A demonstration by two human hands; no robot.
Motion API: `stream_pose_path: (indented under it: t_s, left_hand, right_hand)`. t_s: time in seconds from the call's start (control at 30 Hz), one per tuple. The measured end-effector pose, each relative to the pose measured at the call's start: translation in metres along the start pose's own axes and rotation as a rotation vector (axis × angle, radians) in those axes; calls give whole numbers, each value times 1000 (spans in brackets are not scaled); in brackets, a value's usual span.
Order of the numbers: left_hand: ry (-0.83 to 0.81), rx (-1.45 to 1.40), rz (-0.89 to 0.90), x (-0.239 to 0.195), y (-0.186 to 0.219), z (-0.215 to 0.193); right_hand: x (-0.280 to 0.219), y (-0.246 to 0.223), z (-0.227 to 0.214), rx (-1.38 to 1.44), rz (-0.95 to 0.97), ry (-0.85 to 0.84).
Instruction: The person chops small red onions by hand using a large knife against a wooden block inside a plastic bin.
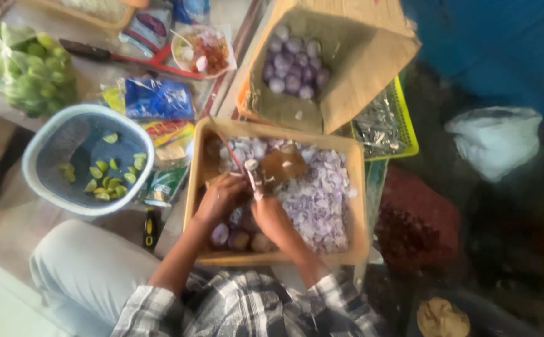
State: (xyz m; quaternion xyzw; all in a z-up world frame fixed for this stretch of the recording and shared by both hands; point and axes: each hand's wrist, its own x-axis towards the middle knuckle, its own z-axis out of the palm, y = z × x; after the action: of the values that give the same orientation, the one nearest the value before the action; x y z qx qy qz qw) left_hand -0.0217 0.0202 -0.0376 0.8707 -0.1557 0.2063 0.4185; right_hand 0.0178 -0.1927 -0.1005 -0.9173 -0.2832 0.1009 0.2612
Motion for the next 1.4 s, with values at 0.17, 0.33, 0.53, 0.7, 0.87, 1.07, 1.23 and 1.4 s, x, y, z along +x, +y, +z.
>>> stream_pose_path:
  t_s: [0.17,0.33,0.53,0.7,0.87,1.07,1.23,1.4]
  left_hand:
    - [-21,35,-50,0,-2,-1]
    - [-9,34,-44,0,-6,-1]
    - [26,-7,-16,-3,-11,1]
    - [-20,78,-2,-2,-17,3]
    - [-82,103,17,-3,-16,3]
    - [-8,108,50,-2,1,-5]
    - [181,36,-181,-28,33,-19]
    - [15,18,-517,-75,56,-7]
  right_hand:
    - [0,4,3,-44,15,-8]
    - [8,11,5,-154,-47,45]
    - [17,5,8,-56,28,13]
    - [16,-14,-6,28,-277,266]
    - [5,-11,-6,54,42,-12]
    - [8,-30,-24,54,-20,1]
    - [-22,-59,-69,71,-48,144]
    - [-28,-60,-66,87,162,-140]
